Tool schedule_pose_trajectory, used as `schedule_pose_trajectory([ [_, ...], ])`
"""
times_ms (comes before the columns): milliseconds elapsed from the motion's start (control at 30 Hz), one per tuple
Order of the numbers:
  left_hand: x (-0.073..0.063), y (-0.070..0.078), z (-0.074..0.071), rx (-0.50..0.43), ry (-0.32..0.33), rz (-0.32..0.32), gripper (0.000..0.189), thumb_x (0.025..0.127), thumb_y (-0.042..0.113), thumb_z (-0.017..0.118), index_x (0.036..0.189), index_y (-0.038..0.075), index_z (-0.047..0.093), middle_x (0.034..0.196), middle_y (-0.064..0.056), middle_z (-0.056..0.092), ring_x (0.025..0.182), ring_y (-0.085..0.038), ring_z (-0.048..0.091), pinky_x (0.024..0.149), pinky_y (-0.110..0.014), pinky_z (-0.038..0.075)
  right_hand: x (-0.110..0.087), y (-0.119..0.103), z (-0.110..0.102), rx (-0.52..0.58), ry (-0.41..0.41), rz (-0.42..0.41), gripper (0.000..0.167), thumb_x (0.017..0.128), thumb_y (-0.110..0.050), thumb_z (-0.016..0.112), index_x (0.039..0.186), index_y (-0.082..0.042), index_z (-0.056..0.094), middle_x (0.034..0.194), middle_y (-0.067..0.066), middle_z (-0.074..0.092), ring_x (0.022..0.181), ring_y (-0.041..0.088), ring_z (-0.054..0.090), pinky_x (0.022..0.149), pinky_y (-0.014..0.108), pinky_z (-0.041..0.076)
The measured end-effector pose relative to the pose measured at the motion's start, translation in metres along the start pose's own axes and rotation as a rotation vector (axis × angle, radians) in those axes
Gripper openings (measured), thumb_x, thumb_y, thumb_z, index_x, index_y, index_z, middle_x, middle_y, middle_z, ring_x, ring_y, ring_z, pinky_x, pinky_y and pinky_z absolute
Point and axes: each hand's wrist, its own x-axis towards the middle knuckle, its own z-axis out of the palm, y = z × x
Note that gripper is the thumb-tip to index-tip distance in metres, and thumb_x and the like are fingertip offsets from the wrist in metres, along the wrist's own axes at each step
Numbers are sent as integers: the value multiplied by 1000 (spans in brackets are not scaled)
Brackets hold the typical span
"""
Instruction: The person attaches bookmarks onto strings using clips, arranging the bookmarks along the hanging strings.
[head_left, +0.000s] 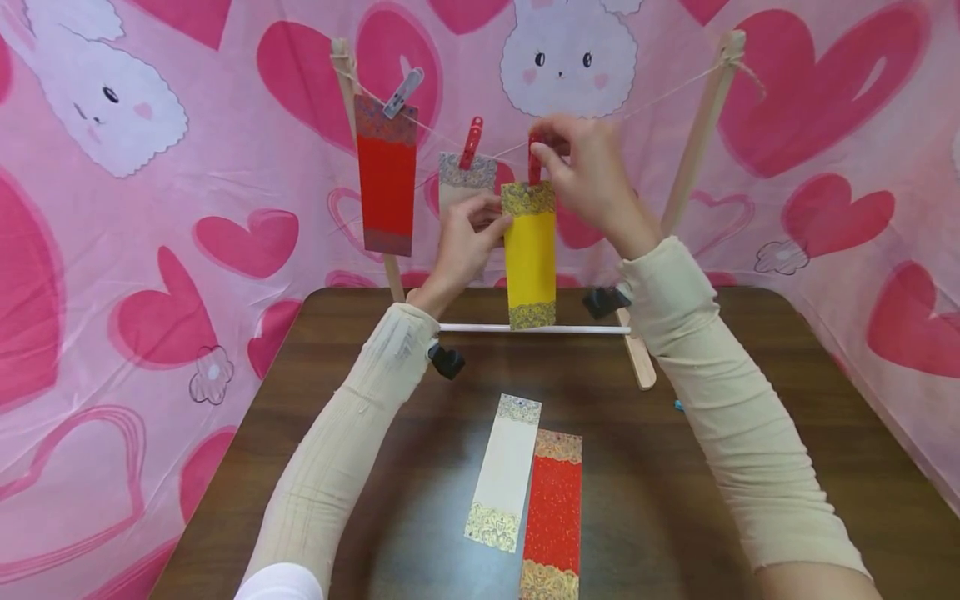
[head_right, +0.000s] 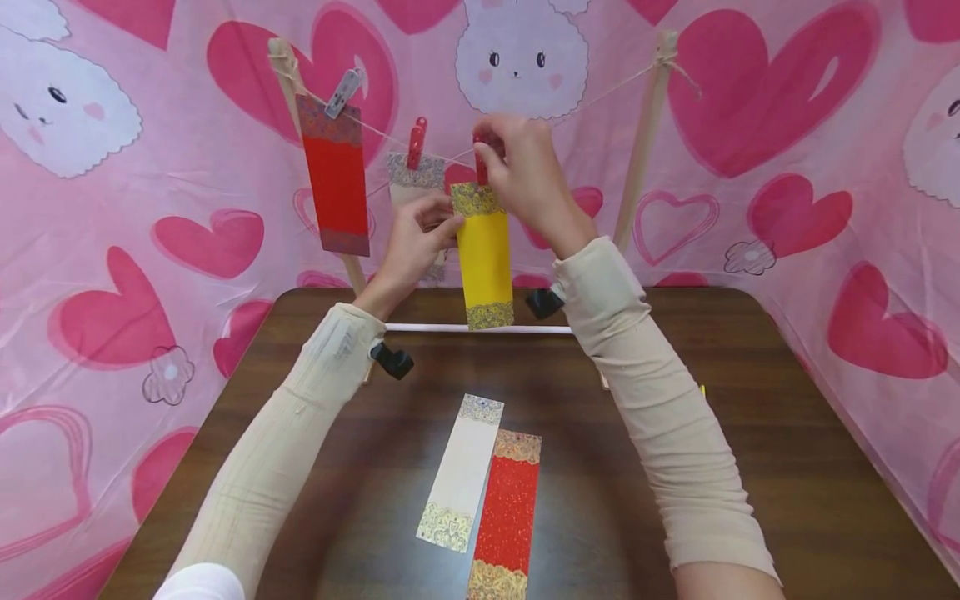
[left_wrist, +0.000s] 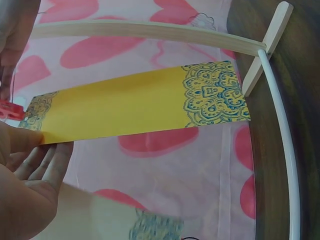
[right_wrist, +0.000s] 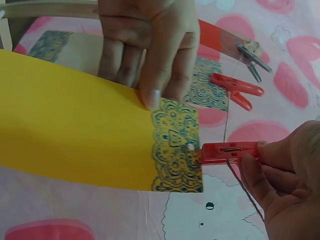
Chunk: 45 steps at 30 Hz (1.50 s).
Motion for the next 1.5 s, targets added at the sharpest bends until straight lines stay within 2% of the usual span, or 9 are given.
schedule_pose_trajectory([
  [200, -2, -1, 0, 1, -9, 32, 23, 93, 0, 66, 115, -8, 65, 104, -23, 71, 92, -27, 68, 83, -31, 58, -2, 3, 5, 9, 8, -15, 18, 98, -9, 61, 108, 4, 69, 95, 13, 70, 87, 16, 65, 94, 28, 53],
  [667, -1, 3, 1, -34, -8, 21, 25, 94, -2, 65, 117, -9, 62, 105, -24, 68, 92, -26, 68, 83, -33, 58, -5, 6, 5, 81, 19, 10, 18, 99, -8, 60, 110, 3, 70, 96, 13, 70, 88, 16, 67, 93, 26, 53],
  [800, -1, 3, 2, -36, -30, 4, 28, 94, -2, 64, 122, -10, 61, 111, -25, 67, 98, -30, 67, 85, -34, 58, -7, 7, 7, 67, 31, 21, 23, 100, -9, 59, 116, 3, 69, 98, 14, 72, 90, 19, 69, 92, 29, 54],
  [933, -3, -1, 2, -5, -53, 9, 31, 95, -2, 62, 125, -9, 60, 115, -25, 67, 103, -30, 67, 89, -33, 56, -14, 6, 9, 18, 79, -11, 30, 100, -10, 58, 128, 0, 65, 111, 15, 72, 101, 22, 68, 94, 31, 54],
  [1067, -12, -7, -2, 81, -85, 32, 31, 96, 2, 62, 127, -4, 62, 120, -17, 68, 109, -24, 65, 96, -29, 52, -26, 7, 8, 14, 200, -110, 32, 100, -5, 55, 130, -4, 64, 113, 16, 71, 104, 25, 66, 96, 30, 52],
  [1167, -21, -12, -6, 122, -103, 26, 31, 97, 4, 62, 127, -2, 62, 123, -14, 67, 111, -22, 64, 99, -29, 50, -35, 10, 7, 11, 294, -204, 29, 99, 0, 53, 124, -2, 68, 107, 17, 72, 99, 28, 67, 95, 32, 53],
  [1233, -27, -16, -8, 138, -108, 12, 31, 97, 5, 62, 127, -1, 62, 123, -14, 67, 112, -22, 64, 100, -30, 49, -42, 12, 5, 7, 319, -241, 28, 98, 2, 53, 120, -1, 70, 105, 16, 72, 97, 29, 66, 94, 34, 53],
  [1333, -37, -22, -10, 169, -118, -18, 32, 97, 6, 63, 128, -1, 61, 125, -13, 66, 114, -22, 64, 102, -32, 49, -54, 13, 0, -1, 331, -259, 25, 97, 4, 54, 115, 1, 72, 104, 16, 73, 95, 29, 67, 93, 35, 54],
  [1500, -55, -31, -11, 218, -143, -42, 34, 96, 7, 64, 128, -2, 60, 125, -16, 65, 114, -24, 63, 102, -35, 49, -80, 12, -9, 44, 332, -212, 23, 94, 4, 60, 112, 1, 73, 103, 15, 74, 90, 25, 67, 88, 22, 52],
])
